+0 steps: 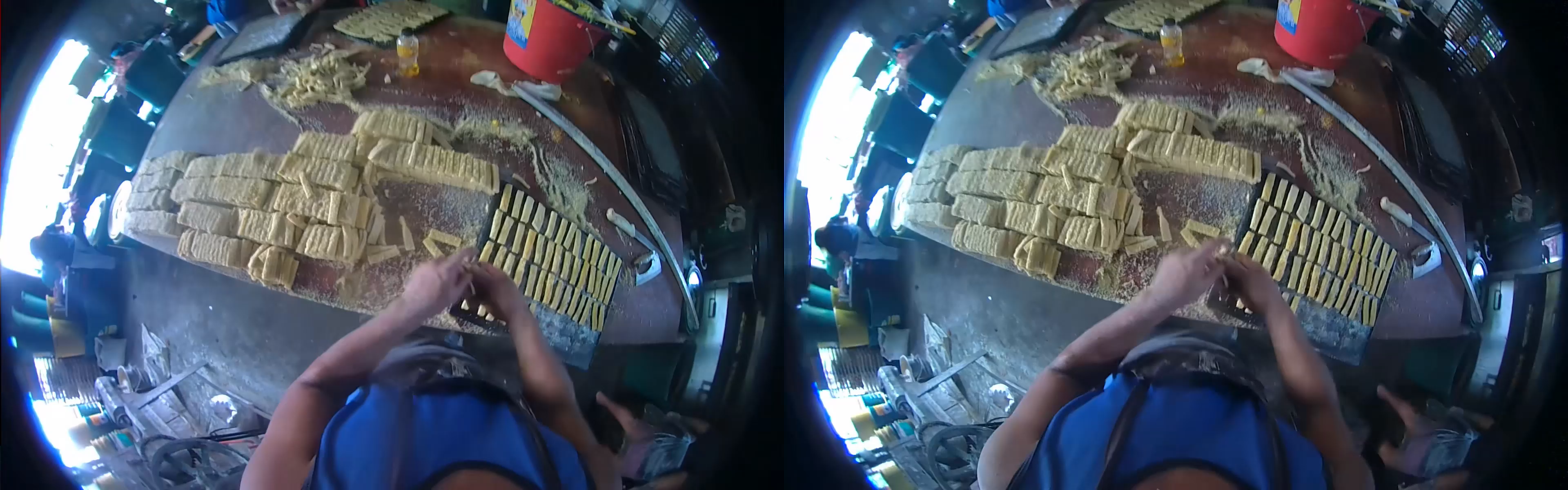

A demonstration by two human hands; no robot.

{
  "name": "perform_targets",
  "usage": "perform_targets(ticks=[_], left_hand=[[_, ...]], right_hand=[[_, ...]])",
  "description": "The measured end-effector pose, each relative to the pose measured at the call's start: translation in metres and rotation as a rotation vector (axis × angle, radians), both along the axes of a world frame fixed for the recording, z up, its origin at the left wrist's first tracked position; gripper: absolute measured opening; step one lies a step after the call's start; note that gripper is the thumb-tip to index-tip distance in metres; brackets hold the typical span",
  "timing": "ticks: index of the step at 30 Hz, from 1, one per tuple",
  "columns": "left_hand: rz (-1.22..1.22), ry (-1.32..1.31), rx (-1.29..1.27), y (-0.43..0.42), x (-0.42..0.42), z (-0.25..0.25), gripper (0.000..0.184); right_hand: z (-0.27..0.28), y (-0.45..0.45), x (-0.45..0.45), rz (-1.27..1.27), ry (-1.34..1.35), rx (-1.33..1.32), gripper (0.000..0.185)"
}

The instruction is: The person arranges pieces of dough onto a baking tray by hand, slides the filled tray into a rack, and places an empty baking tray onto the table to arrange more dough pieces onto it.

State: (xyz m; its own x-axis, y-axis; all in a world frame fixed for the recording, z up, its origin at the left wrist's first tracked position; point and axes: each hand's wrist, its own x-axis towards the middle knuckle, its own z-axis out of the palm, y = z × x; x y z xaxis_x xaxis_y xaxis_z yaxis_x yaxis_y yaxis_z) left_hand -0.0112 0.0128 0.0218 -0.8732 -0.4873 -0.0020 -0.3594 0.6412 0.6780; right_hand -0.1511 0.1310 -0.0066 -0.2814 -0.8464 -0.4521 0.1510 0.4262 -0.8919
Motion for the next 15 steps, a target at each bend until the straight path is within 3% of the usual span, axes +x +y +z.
perform_targets(ticks=[1,3,4,5,6,7,9,11,12,14,15], left_hand=[[0.040,0.262,-0.075,-0.018,0.015,-0.022,0.041],[0.112,0.329,-0.104,-0.057,0.032,-0.027,0.042],[0.176,0.300,-0.020,-0.076,0.040,-0.024,0.041],[0.242,0.266,0.064,-0.093,0.049,-0.021,0.040],[0.299,0.295,0.141,-0.109,0.059,-0.023,0.039],[0.361,0.326,0.209,-0.127,0.067,-0.027,0.038],[0.379,0.160,0.107,-0.154,0.082,-0.038,0.032],[0.306,0.120,0.089,-0.164,0.086,-0.029,0.026],[0.233,0.037,0.146,-0.168,0.084,-0.030,0.026],[0.092,-0.173,0.200,-0.166,0.078,-0.029,0.033],[0.085,-0.170,0.209,-0.158,0.073,-0.030,0.033]], right_hand=[[-0.003,-0.018,-0.002,0.133,0.094,0.041,0.031],[0.003,-0.068,0.011,0.018,-0.280,-0.004,0.031],[0.004,-0.099,0.007,0.074,-0.275,0.056,0.032],[0.018,-0.132,0.009,0.108,-0.026,0.059,0.030],[0.036,-0.164,0.014,0.042,-0.016,-0.032,0.024],[0.067,-0.192,0.019,-0.097,-0.394,-0.247,0.027],[0.112,-0.216,0.018,-0.206,-0.428,-0.430,0.047],[0.126,-0.215,0.034,-0.186,0.096,-0.436,0.042],[0.115,-0.212,0.035,-0.201,0.102,-0.431,0.042],[0.064,-0.198,0.032,0.235,0.851,0.183,0.037],[0.034,-0.193,0.034,0.319,0.876,0.328,0.037]])
